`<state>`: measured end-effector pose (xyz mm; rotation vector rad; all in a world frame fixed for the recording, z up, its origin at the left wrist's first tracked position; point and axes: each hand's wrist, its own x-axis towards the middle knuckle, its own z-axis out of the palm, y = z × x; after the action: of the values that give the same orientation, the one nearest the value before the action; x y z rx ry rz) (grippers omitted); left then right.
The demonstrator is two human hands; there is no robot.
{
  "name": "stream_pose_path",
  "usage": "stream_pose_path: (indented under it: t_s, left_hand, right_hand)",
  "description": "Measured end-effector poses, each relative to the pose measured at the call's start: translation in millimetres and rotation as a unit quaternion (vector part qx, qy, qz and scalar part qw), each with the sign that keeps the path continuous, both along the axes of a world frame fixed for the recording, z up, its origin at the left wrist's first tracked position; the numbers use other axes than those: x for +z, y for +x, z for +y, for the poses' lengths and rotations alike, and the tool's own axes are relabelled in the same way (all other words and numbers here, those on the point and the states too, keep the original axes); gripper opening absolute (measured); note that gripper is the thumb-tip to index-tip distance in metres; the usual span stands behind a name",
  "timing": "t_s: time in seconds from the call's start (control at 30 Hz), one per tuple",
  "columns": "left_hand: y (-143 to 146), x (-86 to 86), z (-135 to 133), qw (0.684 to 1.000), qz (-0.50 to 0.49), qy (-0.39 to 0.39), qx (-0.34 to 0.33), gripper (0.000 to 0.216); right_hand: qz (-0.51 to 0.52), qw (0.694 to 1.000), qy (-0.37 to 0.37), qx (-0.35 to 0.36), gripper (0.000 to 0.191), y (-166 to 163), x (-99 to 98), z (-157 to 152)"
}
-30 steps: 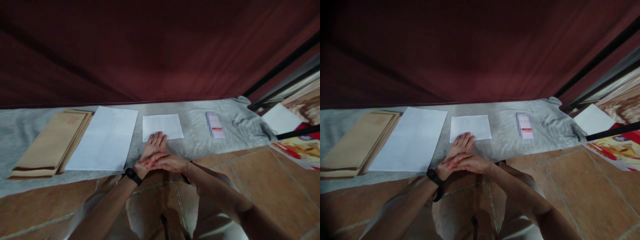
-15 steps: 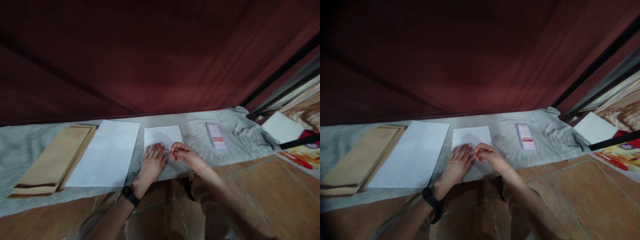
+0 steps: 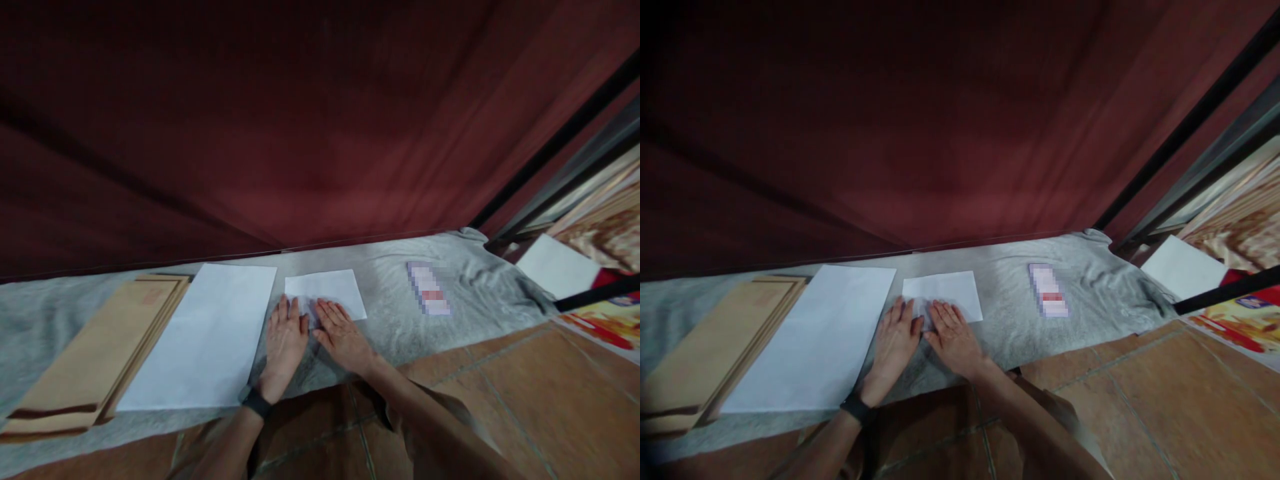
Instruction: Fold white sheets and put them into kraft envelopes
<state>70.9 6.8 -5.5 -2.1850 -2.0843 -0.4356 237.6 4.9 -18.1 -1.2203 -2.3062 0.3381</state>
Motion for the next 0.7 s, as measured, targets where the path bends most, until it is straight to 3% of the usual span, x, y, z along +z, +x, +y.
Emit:
stream_pose_path:
  t_s: [0.13, 0.23, 0.43, 0.57, 0.7]
  left_hand:
    - [-4.0, 3.6, 4.4, 0.999, -0.033, -0.011, 0.000, 0.049]
    - [-6.9, -0.6, 7.8, 0.993, -0.121, -0.013, 0.001, 0.053]
    - [-20.3, -10.3, 13.5, 0.946, -0.320, -0.049, 0.017, 0.062]
    - [-32.1, -16.8, -0.2, 0.938, -0.340, -0.059, 0.031, 0.063]
    - [-37.8, -21.0, -22.4, 0.956, -0.289, -0.059, -0.001, 0.061]
  right_hand:
    - [-0.060, 0.996, 0.048, -0.047, 0.063, -1.8, -13.4, 1.6]
    - [-0.071, 0.993, 0.062, -0.065, 0.063, -0.6, -16.5, 4.4]
    - [-0.063, 0.995, 0.058, -0.053, 0.060, -9.0, -10.9, 7.0]
    - [-0.060, 0.994, 0.067, -0.061, 0.058, -18.6, -13.7, 8.7]
    - [-0.072, 0.993, 0.075, -0.052, 0.057, -21.9, -19.6, 8.1]
